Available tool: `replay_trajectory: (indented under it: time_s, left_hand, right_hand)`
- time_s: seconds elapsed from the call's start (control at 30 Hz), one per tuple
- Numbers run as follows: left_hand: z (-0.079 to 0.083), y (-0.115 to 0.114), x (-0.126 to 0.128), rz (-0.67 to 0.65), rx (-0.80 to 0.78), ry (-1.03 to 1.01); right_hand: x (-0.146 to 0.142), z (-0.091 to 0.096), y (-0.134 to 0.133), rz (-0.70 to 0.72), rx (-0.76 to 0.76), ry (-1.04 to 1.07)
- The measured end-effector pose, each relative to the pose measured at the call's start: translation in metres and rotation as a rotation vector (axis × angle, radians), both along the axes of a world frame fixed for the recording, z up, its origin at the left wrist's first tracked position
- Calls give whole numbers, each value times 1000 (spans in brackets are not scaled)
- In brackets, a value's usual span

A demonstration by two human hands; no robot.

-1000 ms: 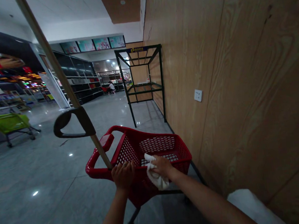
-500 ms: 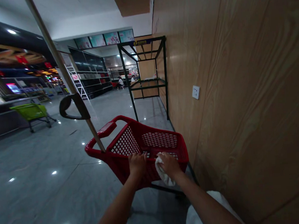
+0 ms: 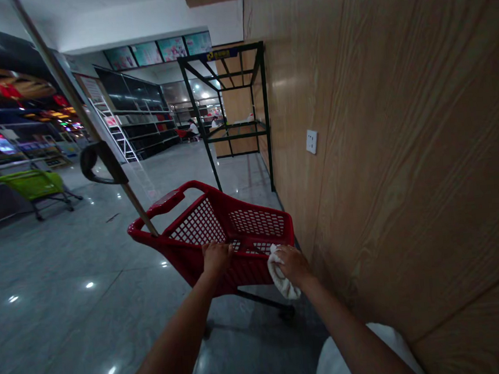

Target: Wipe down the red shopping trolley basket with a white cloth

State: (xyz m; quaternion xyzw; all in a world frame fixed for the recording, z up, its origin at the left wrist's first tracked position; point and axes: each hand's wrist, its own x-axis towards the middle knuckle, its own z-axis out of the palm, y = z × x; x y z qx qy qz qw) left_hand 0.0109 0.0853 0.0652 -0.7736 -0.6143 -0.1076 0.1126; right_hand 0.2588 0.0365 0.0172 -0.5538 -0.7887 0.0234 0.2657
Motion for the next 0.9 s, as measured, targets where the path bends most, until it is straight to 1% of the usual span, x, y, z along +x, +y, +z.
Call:
replay_trajectory:
  time_s: [0.07, 0.17, 0.27, 0.4, 0.47, 0.53, 0.6, 0.63, 0.7, 0.77, 0.83, 0.9]
  left_hand:
    - [2, 4, -3, 6, -11, 2]
    - [2, 1, -1, 12, 5, 13]
    - [-4, -14, 17, 51, 45, -33]
    - [-19, -36, 50, -18, -35, -183]
    - [-24, -41, 54, -14, -26, -225]
    - [-27, -41, 46, -70, -54, -239]
    - [-27, -39, 29, -157, -100, -245]
    - [-26, -38, 19, -175, -109, -246]
    - [-23, -35, -1, -175, -116, -232]
    - [-18, -34, -18, -165, -132, -195]
    - [-12, -37, -33, -175, -154, -152]
    - [-8, -46, -43, -160, -127, -140]
  right_hand:
    - [4, -4, -2, -2, 53, 13]
    - [-5, -9, -5, -23, 61, 45]
    - [-24, -15, -9, 13, 66, 60]
    - [-47, -25, -17, 105, 146, 64]
    - [-53, -27, -23, 161, 169, 48]
    - [-55, -27, -29, 220, 174, 32]
    - [-54, -26, -34, 290, 172, 16]
    - [-52, -25, -35, 334, 174, 6]
    - [-46, -24, -36, 440, 184, -21]
    - [-39, -23, -32, 511, 196, -35]
    - [-33, -23, -26, 519, 205, -34]
    - [-31, -23, -20, 497, 209, -26]
